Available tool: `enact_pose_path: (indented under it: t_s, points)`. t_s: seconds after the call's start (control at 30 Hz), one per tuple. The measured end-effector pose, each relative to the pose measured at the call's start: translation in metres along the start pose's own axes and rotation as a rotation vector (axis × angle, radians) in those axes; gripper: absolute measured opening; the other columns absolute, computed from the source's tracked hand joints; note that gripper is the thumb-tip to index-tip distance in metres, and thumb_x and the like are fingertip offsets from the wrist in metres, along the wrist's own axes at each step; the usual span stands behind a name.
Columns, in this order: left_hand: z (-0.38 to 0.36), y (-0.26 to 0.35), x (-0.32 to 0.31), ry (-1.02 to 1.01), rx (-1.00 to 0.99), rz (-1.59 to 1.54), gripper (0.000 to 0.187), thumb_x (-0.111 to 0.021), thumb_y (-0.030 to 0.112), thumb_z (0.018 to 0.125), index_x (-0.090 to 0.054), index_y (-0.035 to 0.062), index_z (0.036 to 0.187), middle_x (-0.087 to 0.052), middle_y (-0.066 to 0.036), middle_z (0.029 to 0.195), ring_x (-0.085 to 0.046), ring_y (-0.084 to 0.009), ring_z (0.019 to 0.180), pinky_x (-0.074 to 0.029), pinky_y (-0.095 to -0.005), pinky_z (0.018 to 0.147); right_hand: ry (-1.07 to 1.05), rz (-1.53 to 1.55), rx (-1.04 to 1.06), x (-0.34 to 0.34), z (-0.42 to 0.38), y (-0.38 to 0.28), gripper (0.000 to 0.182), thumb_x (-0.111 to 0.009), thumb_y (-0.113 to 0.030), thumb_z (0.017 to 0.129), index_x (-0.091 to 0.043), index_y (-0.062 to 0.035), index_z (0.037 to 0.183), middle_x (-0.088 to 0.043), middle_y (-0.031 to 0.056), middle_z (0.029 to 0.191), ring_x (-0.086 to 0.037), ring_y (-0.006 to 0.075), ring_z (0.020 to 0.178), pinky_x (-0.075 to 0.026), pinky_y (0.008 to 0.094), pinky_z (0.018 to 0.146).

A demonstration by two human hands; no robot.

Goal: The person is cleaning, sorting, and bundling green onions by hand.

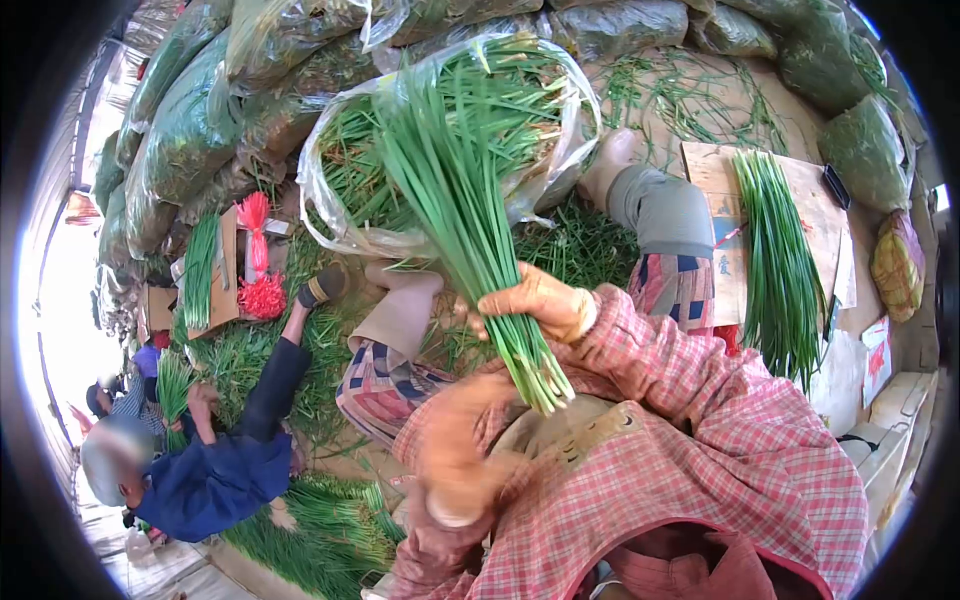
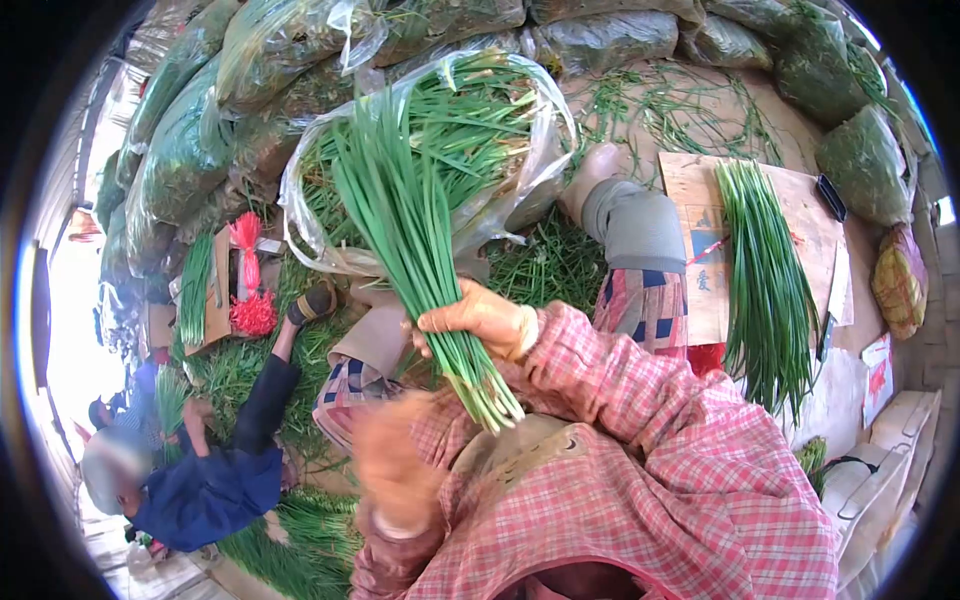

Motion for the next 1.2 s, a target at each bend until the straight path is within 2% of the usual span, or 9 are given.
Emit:
enact_pose_path:
  t_s: [0.07, 0.13, 0.23, 0.33, 0.43, 0.57, 0.87, 1.03, 1.2]
  points:
    - [-0.036, -0.061, 0.077, 0.631, 0.192, -0.253, 0.041, -0.049, 0.003, 0.086, -0.038, -0.005, 0.124, -0.047, -0.017, 0.121, -0.053, -0.02, 0.103, -0.04, -0.0279, 0.09, 0.071, -0.013, 0.007, 0.015, 0.006, -0.007, 0.036, -0.064, -0.008, 0.076, -0.052, -0.0024, 0.109, -0.06, 0.0085, 0.096, -0.06, 0.0175, 0.075, -0.051, 0.0306, 0.066]
    - [-0.051, -0.133, 0.107, 0.582, 0.394, -0.162, 0.044, -0.052, 0.005, 0.083, -0.04, -0.0032, 0.124, -0.038, -0.02, 0.13, -0.05, -0.0272, 0.109, -0.039, -0.0316, 0.092, 0.046, 0.08, 0.015, 0.014, 0.008, -0.016, 0.039, -0.062, -0.006, 0.076, -0.049, -0.0019, 0.112, -0.059, 0.0101, 0.098, -0.06, 0.0187, 0.077, -0.052, 0.0309, 0.068]
    - [-0.06, -0.147, 0.111, 0.189, 0.668, 1.079, 0.058, -0.065, 0.015, 0.073, -0.041, -0.0007, 0.123, -0.036, -0.023, 0.131, -0.054, -0.034, 0.1, -0.04, -0.0364, 0.09, 0.064, 0.136, 0.074, 0.021, 0.016, -0.027, 0.025, -0.058, -0.002, 0.079, -0.052, 0.0012, 0.103, -0.061, 0.0134, 0.093, -0.062, 0.0216, 0.077, -0.055, 0.0344, 0.07]
    - [-0.032, -0.104, 0.097, 0.337, 0.253, 1.145, 0.06, -0.067, 0.017, 0.071, -0.042, 0.0016, 0.123, -0.023, -0.024, 0.137, -0.053, -0.0358, 0.101, -0.04, -0.0357, 0.09, 0.046, 0.136, 0.116, 0.019, 0.019, -0.033, 0.024, -0.058, -0.002, 0.079, -0.053, 0.0012, 0.103, -0.061, 0.0131, 0.095, -0.062, 0.0217, 0.078, -0.055, 0.0341, 0.07]
    - [-0.013, -0.126, 0.057, 0.264, 0.441, -0.161, 0.047, -0.059, 0.02, 0.082, -0.043, -0.0037, 0.12, -0.045, -0.019, 0.124, -0.052, -0.027, 0.106, -0.039, -0.033, 0.091, 0.06, 0.114, 0.088, 0.017, 0.02, -0.025, 0.031, -0.059, -0.004, 0.079, -0.051, 0.0016, 0.108, -0.059, 0.0137, 0.098, -0.06, 0.0206, 0.081, -0.054, 0.0338, 0.072]
    - [0.038, -0.118, -0.049, -0.108, 0.31, -1.104, 0.059, -0.051, 0.038, 0.086, -0.035, -0.0037, 0.125, -0.051, -0.012, 0.111, -0.053, -0.0194, 0.098, -0.043, -0.033, 0.086, 0.018, 0.03, 0.028, 0.003, 0.03, -0.011, 0.031, -0.059, -0.003, 0.078, -0.052, -0.0003, 0.109, -0.06, 0.0125, 0.098, -0.06, 0.0204, 0.083, -0.052, 0.0336, 0.075]
    - [0.111, -0.138, 0.006, 0.341, 0.199, -1.159, 0.059, -0.062, 0.025, 0.081, -0.034, 0.0027, 0.128, -0.042, -0.012, 0.125, -0.043, -0.0229, 0.114, -0.034, -0.038, 0.099, -0.053, -0.78, 0.065, -0.008, 0.054, -0.044, 0.049, -0.065, -0.009, 0.067, -0.051, -0.0055, 0.114, -0.06, 0.0062, 0.091, -0.054, 0.011, 0.084, -0.045, 0.0278, 0.076]
    - [0.127, -0.138, 0.011, 0.298, 0.299, -1.068, 0.051, -0.06, 0.015, 0.08, -0.038, 0.0002, 0.123, -0.048, -0.016, 0.119, -0.043, -0.0301, 0.114, -0.032, -0.041, 0.1, -0.253, -0.99, -0.403, 0.006, 0.05, -0.001, 0.048, -0.066, -0.018, 0.073, -0.048, -0.0022, 0.115, -0.059, 0.0107, 0.099, -0.055, 0.019, 0.095, -0.042, 0.0304, 0.083]
    - [0.116, -0.181, 0.006, 0.402, 0.464, -1.396, 0.029, -0.056, 0.005, 0.08, -0.049, 0.0034, 0.109, -0.059, -0.007, 0.094, -0.054, -0.0238, 0.101, -0.04, -0.0444, 0.095, -0.183, -1.111, -0.071, 0.033, 0.052, -0.048, 0.045, -0.063, -0.029, 0.08, -0.05, -0.0018, 0.114, -0.057, 0.0102, 0.107, -0.05, 0.0141, 0.1, -0.04, 0.0284, 0.087]
Point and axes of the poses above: each hand's wrist, its own z-axis towards the middle knuckle, its own x-axis out of the back of the hand, y = z × x, the point moved 10 cm from there along z, towards the middle knuckle
